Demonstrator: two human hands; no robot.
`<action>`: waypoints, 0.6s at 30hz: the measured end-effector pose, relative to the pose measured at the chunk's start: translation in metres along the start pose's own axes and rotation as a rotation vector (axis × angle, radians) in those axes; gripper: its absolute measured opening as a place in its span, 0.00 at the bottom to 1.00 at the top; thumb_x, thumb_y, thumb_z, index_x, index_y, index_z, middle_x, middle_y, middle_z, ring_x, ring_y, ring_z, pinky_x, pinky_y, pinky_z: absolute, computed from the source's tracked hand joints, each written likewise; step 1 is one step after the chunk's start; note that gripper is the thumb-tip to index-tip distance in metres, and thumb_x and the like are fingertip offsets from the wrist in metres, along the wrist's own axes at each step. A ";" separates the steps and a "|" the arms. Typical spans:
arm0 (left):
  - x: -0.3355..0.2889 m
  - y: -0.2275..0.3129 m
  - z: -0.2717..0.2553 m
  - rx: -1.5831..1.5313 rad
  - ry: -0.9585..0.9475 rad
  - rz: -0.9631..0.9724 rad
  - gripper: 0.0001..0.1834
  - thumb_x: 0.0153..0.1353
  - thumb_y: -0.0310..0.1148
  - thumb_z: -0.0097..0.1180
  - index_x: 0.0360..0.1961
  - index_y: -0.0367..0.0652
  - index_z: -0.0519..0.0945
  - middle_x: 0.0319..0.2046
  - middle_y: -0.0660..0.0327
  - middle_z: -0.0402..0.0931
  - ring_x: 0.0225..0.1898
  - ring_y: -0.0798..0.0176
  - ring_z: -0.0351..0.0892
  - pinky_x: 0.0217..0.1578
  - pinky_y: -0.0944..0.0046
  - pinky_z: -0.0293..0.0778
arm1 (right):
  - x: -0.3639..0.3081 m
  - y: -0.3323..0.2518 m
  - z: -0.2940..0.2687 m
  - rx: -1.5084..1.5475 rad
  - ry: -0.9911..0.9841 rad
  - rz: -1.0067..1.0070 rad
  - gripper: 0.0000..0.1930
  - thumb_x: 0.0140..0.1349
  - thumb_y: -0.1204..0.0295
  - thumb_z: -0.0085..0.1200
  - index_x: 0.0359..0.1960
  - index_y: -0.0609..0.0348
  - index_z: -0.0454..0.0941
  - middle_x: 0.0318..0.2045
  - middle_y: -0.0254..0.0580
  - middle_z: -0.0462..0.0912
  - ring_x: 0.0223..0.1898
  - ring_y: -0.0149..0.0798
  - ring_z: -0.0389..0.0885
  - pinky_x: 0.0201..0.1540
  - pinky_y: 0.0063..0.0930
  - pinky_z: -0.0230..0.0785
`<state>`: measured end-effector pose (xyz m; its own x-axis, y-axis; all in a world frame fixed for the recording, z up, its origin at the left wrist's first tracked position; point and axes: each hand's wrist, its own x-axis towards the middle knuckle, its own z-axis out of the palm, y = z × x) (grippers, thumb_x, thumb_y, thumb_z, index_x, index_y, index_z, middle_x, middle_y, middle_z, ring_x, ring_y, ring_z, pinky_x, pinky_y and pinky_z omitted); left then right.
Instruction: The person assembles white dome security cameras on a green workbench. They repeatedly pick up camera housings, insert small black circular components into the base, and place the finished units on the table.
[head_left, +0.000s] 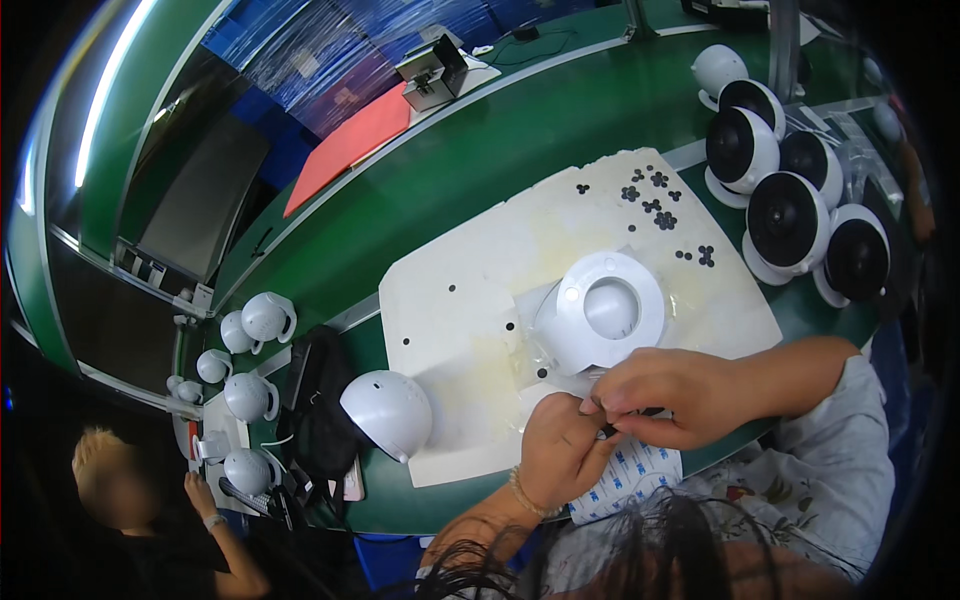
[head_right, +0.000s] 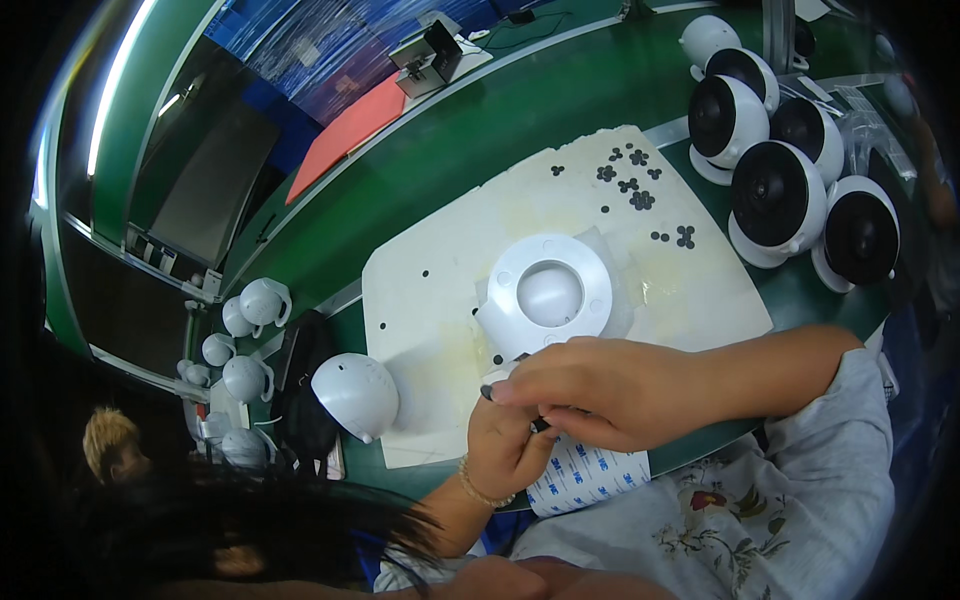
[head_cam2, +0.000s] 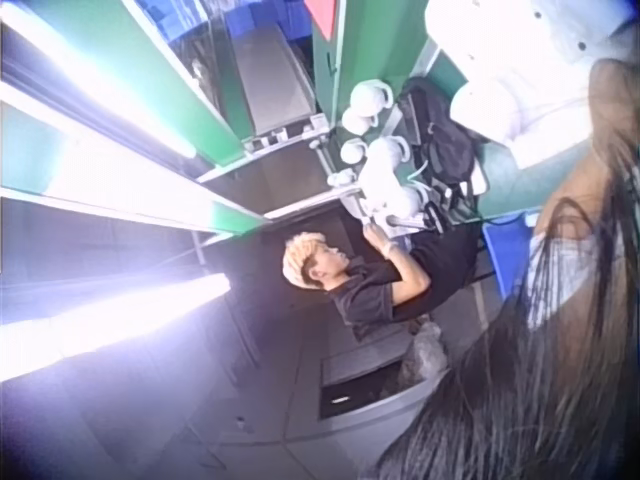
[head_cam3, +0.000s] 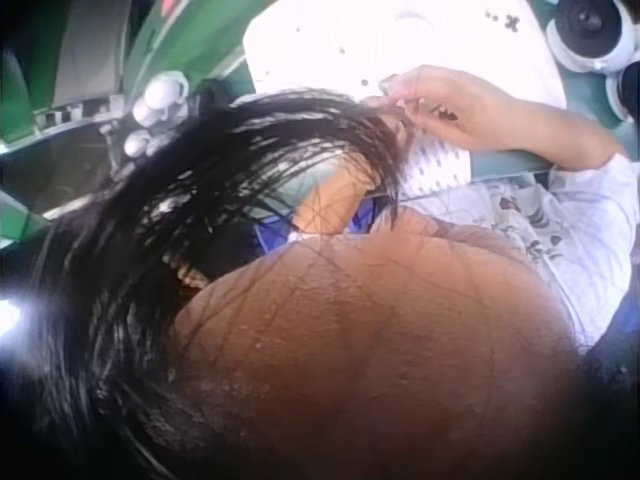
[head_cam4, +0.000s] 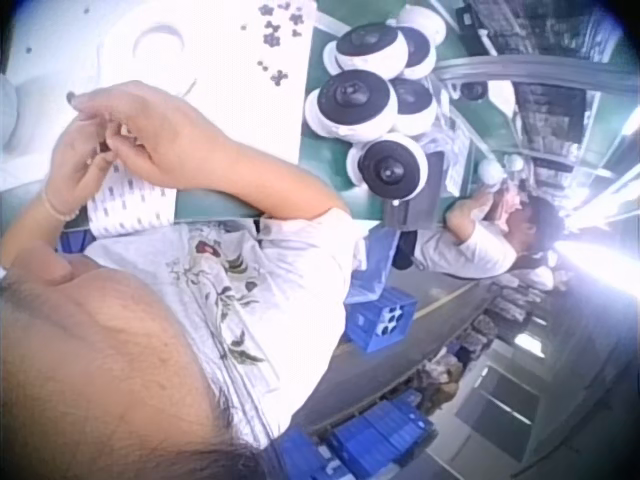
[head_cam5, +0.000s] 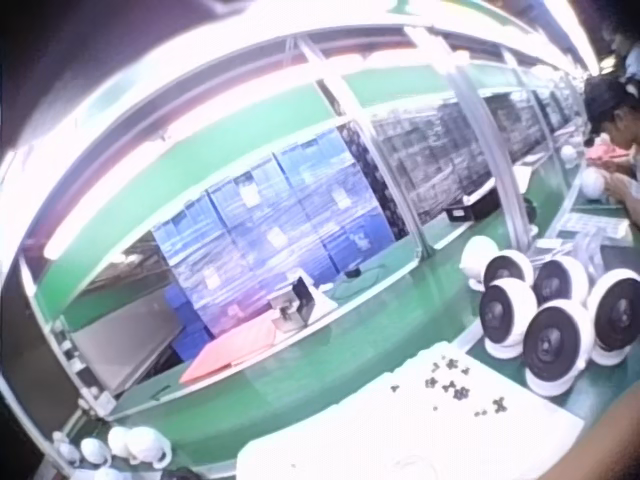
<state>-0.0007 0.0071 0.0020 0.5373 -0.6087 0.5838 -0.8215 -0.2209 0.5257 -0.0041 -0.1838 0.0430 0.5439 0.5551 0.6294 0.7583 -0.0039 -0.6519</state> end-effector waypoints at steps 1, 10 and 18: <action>0.000 0.000 0.000 0.015 -0.015 0.011 0.14 0.41 0.26 0.59 0.32 0.37 0.74 0.25 0.57 0.69 0.27 0.53 0.68 0.30 0.59 0.64 | 0.000 0.000 0.000 -0.009 0.015 -0.037 0.25 0.52 0.82 0.49 0.54 0.59 0.61 0.38 0.46 0.72 0.38 0.43 0.74 0.42 0.34 0.66; 0.000 0.005 -0.005 0.103 0.044 0.010 0.12 0.41 0.29 0.60 0.30 0.39 0.77 0.34 0.55 0.72 0.34 0.53 0.69 0.37 0.57 0.64 | 0.008 -0.002 -0.014 -0.018 -0.122 -0.194 0.25 0.51 0.84 0.48 0.54 0.60 0.60 0.40 0.46 0.70 0.37 0.41 0.73 0.40 0.27 0.67; 0.006 0.009 -0.001 0.334 0.038 -0.035 0.13 0.43 0.32 0.59 0.34 0.45 0.81 0.57 0.46 0.60 0.59 0.47 0.55 0.54 0.52 0.52 | 0.025 0.034 -0.045 0.138 0.451 0.308 0.30 0.54 0.85 0.43 0.60 0.58 0.49 0.45 0.45 0.64 0.34 0.27 0.70 0.37 0.18 0.64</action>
<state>-0.0048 0.0021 0.0112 0.5678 -0.5690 0.5949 -0.8163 -0.4825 0.3176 0.0516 -0.2073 0.0551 0.8557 0.1346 0.4997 0.5023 0.0164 -0.8645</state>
